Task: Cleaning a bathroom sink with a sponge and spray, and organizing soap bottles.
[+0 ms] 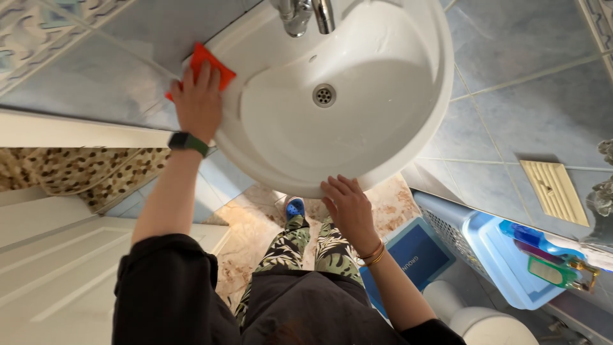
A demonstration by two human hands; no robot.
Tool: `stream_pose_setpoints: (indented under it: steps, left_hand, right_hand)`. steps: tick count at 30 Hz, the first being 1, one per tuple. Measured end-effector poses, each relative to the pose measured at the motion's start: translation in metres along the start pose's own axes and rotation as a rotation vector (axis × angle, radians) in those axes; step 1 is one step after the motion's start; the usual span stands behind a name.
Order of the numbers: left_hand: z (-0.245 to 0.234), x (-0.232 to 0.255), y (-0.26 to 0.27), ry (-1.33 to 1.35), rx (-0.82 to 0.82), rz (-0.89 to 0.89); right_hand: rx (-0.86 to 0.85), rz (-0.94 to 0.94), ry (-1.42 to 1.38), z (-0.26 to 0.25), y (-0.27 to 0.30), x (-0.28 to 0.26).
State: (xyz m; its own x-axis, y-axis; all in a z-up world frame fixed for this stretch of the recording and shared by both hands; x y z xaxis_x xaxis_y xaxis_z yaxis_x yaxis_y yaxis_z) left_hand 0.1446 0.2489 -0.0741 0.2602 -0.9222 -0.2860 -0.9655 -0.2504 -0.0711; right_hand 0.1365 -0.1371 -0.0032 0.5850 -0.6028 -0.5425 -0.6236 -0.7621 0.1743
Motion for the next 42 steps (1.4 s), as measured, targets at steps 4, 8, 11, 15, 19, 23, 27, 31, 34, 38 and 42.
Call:
stream_pose_setpoints:
  steps: [4, 8, 11, 15, 19, 23, 27, 31, 34, 38, 42]
  left_hand:
    - [-0.026, 0.038, 0.056, 0.111, -0.116, -0.036]
    - [-0.05, 0.081, 0.111, 0.453, -0.185, 0.041]
    - [-0.021, 0.07, 0.1, 0.488, -0.186, 0.119]
    - [-0.007, 0.018, 0.013, 0.3, 0.001, 0.054]
    - [0.013, 0.03, -0.07, 0.485, -0.047, 0.081]
    - [-0.006, 0.042, -0.031, 0.356, 0.101, 0.148]
    - [-0.031, 0.024, 0.019, 0.353, -0.061, 0.222]
    - [-0.033, 0.024, 0.001, 0.225, -0.045, 0.309]
    - [-0.033, 0.04, -0.008, 0.002, 0.049, 0.432]
    - [-0.007, 0.069, 0.007, -0.177, -0.034, 0.385]
    - [-0.017, 0.166, 0.044, 0.167, -0.623, 0.426]
  right_hand:
    - [0.017, -0.009, -0.004, 0.002, 0.001, 0.0]
    - [0.027, 0.003, -0.014, 0.003, 0.002, 0.001]
    - [0.031, 0.025, -0.021, 0.003, 0.002, 0.002]
    - [0.041, 0.013, -0.028, 0.003, -0.001, 0.001]
    - [0.051, 0.019, -0.03, 0.005, -0.001, 0.0]
    - [0.043, 0.025, -0.034, 0.004, 0.009, 0.002]
    - [0.05, 0.011, -0.039, 0.003, 0.002, -0.001]
    - [0.063, 0.011, -0.027, 0.004, 0.001, 0.0]
    - [0.051, 0.027, -0.041, 0.006, 0.005, 0.0]
    - [0.068, 0.028, -0.046, 0.009, 0.006, 0.001]
    - [0.102, -0.003, -0.06, 0.014, 0.013, 0.008]
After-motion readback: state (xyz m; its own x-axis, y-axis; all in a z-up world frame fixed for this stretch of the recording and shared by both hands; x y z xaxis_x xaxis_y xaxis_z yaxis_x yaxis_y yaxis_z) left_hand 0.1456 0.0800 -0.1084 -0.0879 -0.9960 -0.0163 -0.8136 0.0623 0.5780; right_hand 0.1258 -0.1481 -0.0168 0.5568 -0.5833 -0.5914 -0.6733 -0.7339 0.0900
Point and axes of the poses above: each hand's wrist, its own y-axis away from the middle knuckle, its own z-axis out of the palm, x = y × z, the point moved 5 cm from there along -y, towards the middle knuckle, and after that the axes turned 12 degrees about -x, right-handed, at the moved point
